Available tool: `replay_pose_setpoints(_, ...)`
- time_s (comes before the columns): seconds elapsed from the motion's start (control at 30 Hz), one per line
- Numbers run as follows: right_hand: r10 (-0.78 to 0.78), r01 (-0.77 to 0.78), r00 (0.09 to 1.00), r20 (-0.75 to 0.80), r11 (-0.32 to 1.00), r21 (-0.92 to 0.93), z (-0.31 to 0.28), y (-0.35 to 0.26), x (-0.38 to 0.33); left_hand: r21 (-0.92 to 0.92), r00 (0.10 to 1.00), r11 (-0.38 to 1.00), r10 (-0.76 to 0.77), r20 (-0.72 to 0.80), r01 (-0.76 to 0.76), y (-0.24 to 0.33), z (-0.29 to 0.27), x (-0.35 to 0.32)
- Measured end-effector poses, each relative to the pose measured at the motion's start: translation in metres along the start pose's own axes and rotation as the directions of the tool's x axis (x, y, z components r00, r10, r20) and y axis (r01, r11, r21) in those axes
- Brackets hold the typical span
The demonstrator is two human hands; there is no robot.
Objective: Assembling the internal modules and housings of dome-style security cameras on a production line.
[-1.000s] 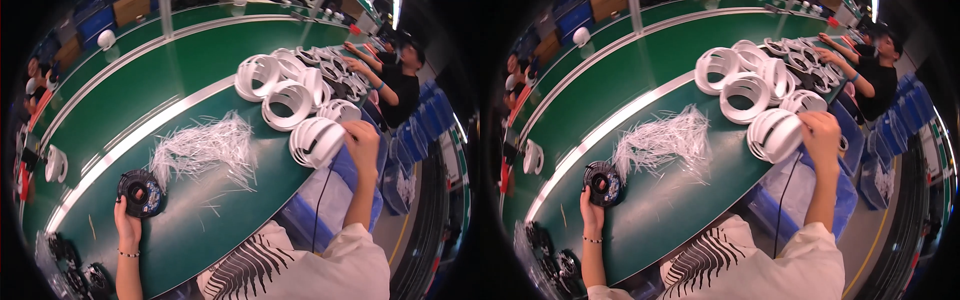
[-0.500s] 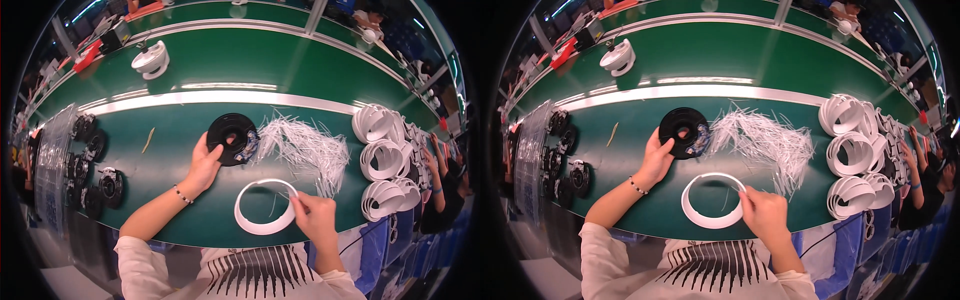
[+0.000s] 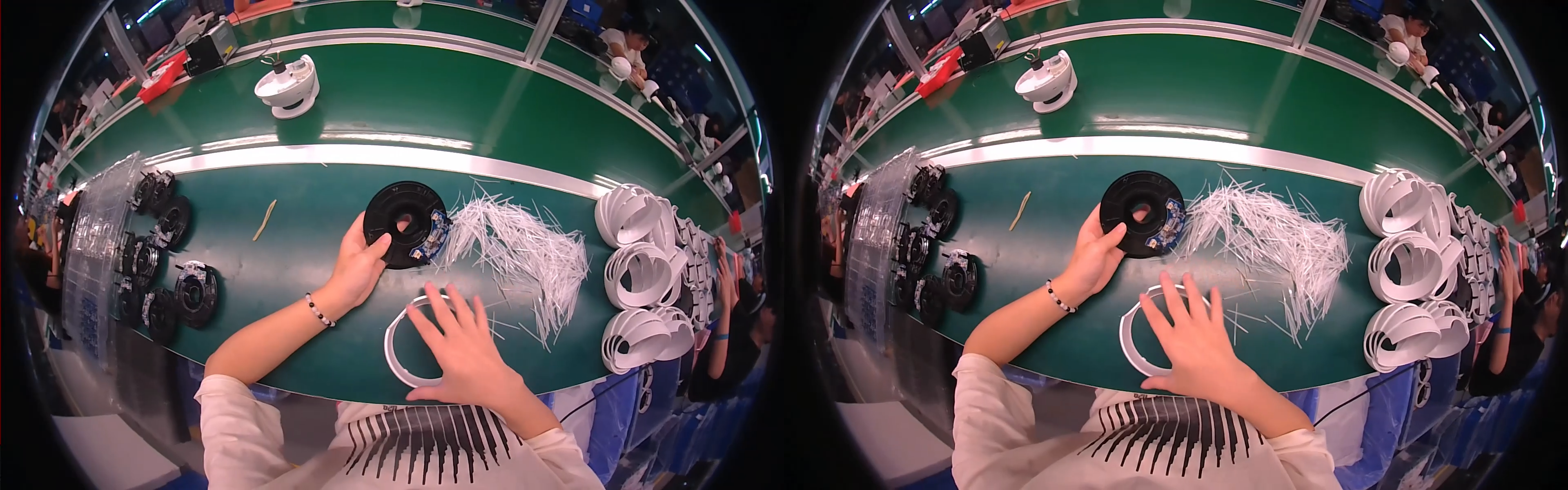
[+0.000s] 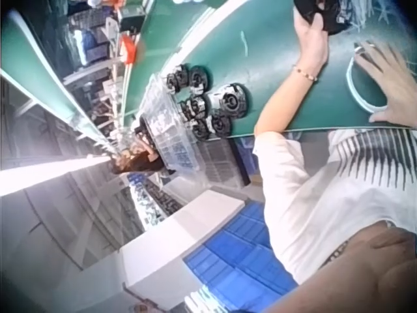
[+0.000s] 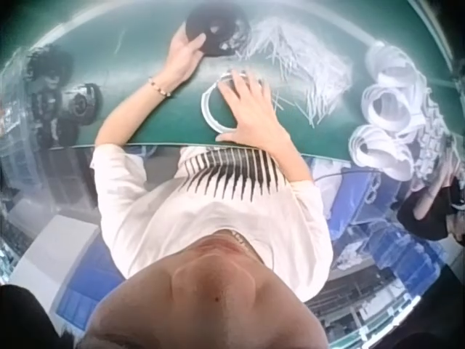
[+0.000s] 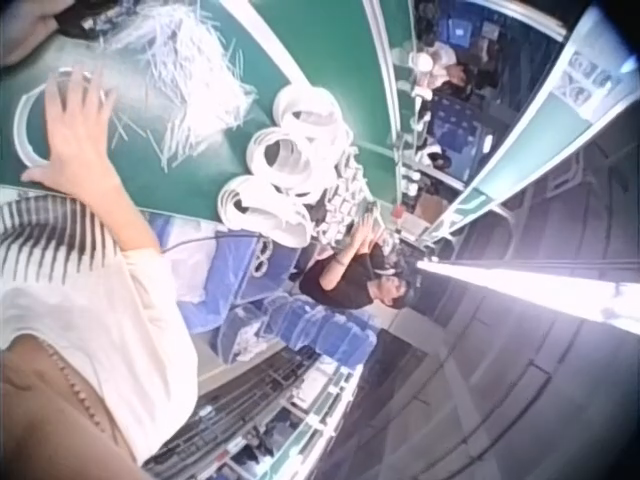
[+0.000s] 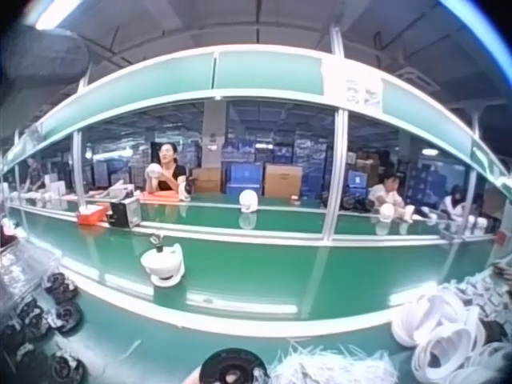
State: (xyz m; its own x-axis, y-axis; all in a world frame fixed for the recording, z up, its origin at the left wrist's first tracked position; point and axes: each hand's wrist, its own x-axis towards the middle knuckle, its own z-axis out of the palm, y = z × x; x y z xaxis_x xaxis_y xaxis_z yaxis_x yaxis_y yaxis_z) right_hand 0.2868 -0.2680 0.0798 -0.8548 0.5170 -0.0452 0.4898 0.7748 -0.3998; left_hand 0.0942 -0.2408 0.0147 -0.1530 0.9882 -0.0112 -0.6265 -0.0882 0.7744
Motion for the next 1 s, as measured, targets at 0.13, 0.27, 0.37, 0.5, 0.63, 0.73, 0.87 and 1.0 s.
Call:
replay_pose_setpoints(0.13, -0.027, 0.037, 0.996, -0.080, 0.992, 0.124, -0.003, 0.006, 0.004, 0.005, 1.000, 1.000, -0.012, -0.011, 0.012, -0.002, -0.002, 0.000)
replay_pose_setpoints(0.27, 0.187, 0.290, 0.729, -0.659, 0.788, 0.544, -0.006, 0.027, 0.007, 0.037, 0.993, 0.994, 0.102, 0.055, -0.104, -0.009, 0.007, -0.002)
replay_pose_setpoints(0.37, 0.495, 0.361, 0.721, -0.486, 0.330, 0.872, -0.005, 0.041, 0.030, 0.173, 0.976, 0.964, 0.182, 0.117, -0.200, -0.016, 0.025, -0.016)
replay_pose_setpoints(0.5, 0.381, 0.383, 0.700, -0.604, 0.514, 0.768, 0.001, 0.032, 0.039, 0.277, 0.925, 0.955, -0.010, 0.381, -0.104, -0.009, 0.032, -0.035)
replay_pose_setpoints(0.63, 0.230, 0.315, 0.751, -0.619, 0.699, 0.642, -0.003, 0.037, 0.044, 0.070, 0.799, 0.979, -0.199, 0.568, 0.194, 0.009, 0.025, -0.041)
replay_pose_setpoints(0.73, 0.101, 0.184, 0.847, -0.522, 0.865, 0.466, -0.008, 0.033, 0.048, -0.197, 0.865, 0.881, -0.339, 0.370, 0.429, 0.031, 0.027, -0.031)
replay_pose_setpoints(0.87, 0.023, 0.149, 0.877, -0.480, 0.936, 0.318, 0.001, 0.025, 0.056, -0.413, 0.880, 0.777, -0.426, 0.213, 0.476, 0.019, 0.015, -0.029)
replay_pose_setpoints(1.0, 0.032, 0.169, 0.878, -0.477, 0.913, 0.372, -0.003, 0.029, 0.050, -0.430, 0.875, 0.763, -0.446, 0.190, 0.482, 0.015, 0.012, -0.027)
